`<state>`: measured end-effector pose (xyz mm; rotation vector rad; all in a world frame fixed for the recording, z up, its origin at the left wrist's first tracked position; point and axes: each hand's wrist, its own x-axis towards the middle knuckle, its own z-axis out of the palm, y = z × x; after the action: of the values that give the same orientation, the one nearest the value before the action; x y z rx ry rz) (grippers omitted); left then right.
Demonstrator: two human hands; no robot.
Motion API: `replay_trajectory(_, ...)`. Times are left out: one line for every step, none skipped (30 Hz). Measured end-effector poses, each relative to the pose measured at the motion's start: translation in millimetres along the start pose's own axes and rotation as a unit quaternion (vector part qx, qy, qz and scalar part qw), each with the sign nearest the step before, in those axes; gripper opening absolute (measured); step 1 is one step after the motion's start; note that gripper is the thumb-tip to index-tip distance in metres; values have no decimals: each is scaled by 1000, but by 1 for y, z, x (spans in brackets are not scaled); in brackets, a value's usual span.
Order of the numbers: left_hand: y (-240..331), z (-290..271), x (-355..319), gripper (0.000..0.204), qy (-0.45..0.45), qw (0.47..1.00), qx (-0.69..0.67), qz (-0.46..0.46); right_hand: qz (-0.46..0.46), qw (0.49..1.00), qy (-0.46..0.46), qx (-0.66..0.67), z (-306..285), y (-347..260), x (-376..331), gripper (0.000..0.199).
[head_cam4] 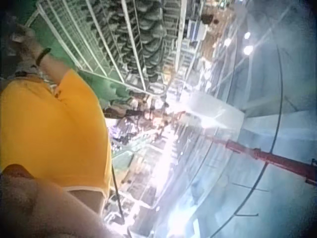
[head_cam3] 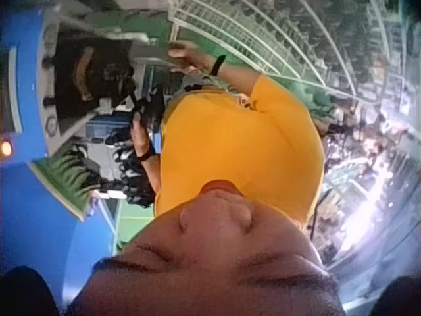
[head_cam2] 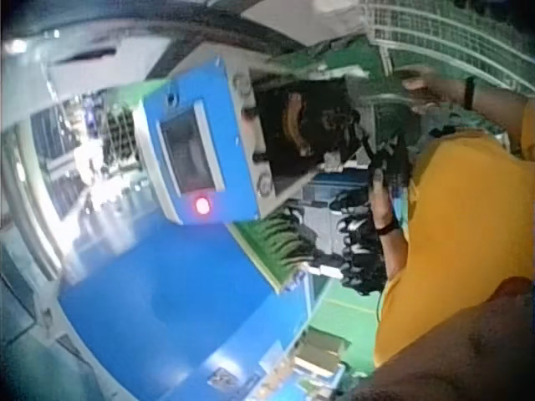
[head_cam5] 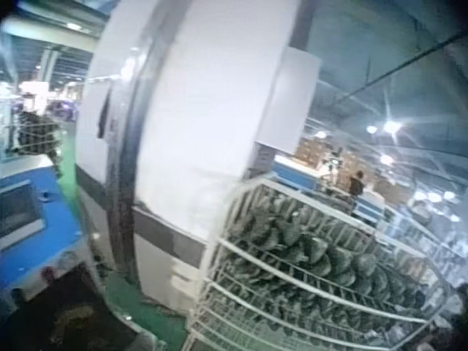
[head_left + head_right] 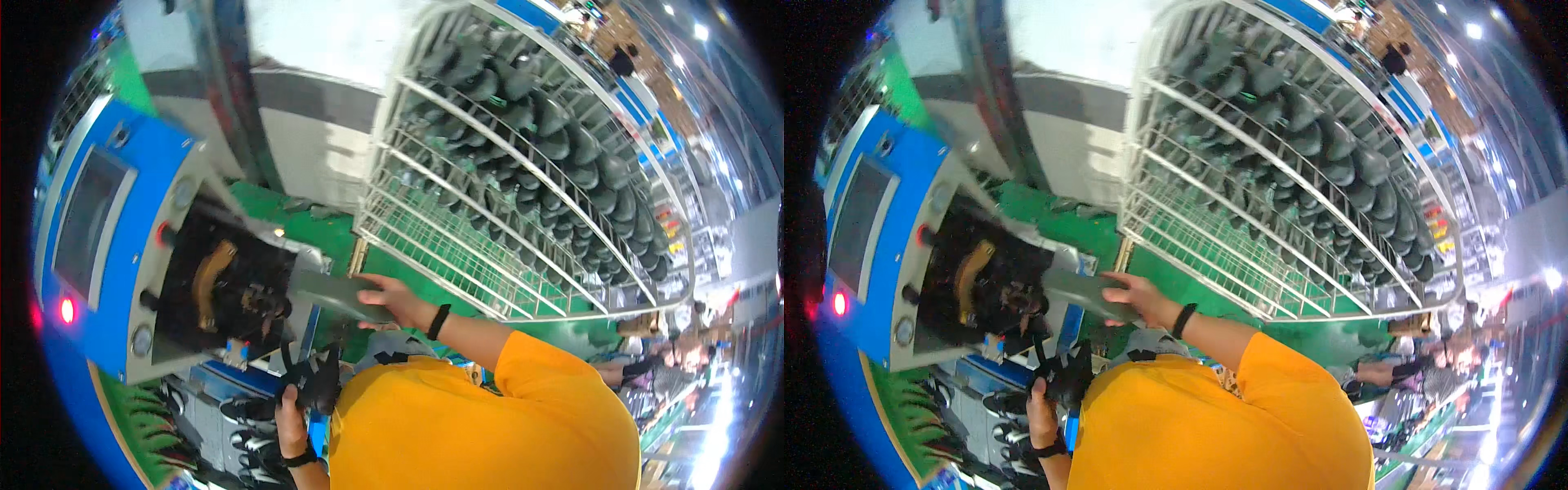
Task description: Operating a shoe lasting machine to shape the upper of the shoe over the last and then placing finished shoes onto a conveyor belt.
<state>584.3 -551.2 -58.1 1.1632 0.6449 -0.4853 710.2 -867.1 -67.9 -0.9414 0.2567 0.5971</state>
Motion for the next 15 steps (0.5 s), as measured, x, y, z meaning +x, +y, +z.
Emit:
replay_trajectory(2, 12, -1, 52, 14, 999, 46, 15, -16, 1000, 23, -1, -32, -4, -16, 62)
replay_trajectory(4, 22, -3, 56, 31, 995, 91, 31, -16, 992, 122, 19, -55, -10, -35, 56)
replay_trajectory(-15, 20, 12, 57, 49, 989, 110, 84, -24, 979, 195, 60, -83, -7, -51, 50)
replay_trajectory(-9, 38, 11, 56, 29, 992, 108, 62, -39, 956, 273, 99, -115, -3, -69, 46)
replay_trajectory(0, 57, 9, 55, 10, 993, 106, 40, -61, 932, 298, 197, -165, 12, -82, 43)
replay_trajectory(2, 62, 16, 51, -7, 992, 117, 35, -91, 895, 322, 294, -218, 31, -95, 42)
replay_trajectory(3, 65, 22, 47, -15, 991, 125, 33, -119, 852, 317, 399, -240, 29, -107, 41)
replay_trajectory(3, 72, 24, 44, -20, 991, 131, 28, -146, 798, 309, 497, -255, 24, -118, 39)
replay_trajectory(4, 81, 26, 42, -22, 990, 139, 21, -177, 763, 305, 542, -274, 14, -124, 39)
replay_trajectory(10, 89, 24, 40, -13, 989, 146, 14, -204, 726, 297, 586, -288, 4, -127, 39)
replay_trajectory(14, 95, 24, 37, -10, 988, 154, 7, -234, 725, 277, 586, -314, -1, -129, 42)
replay_trajectory(12, 90, 30, 35, -5, 985, 174, -5, -262, 723, 256, 586, -341, -5, -130, 44)
replay_trajectory(18, 105, 27, 34, -6, 989, 145, 14, -275, 720, 242, 590, -365, -12, -124, 42)
replay_trajectory(21, 102, 27, 34, -7, 985, 170, 10, -284, 717, 240, 589, -387, -15, -119, 40)
replay_trajectory(21, 96, 27, 35, -8, 982, 191, 3, -296, 712, 251, 585, -412, -22, -113, 38)
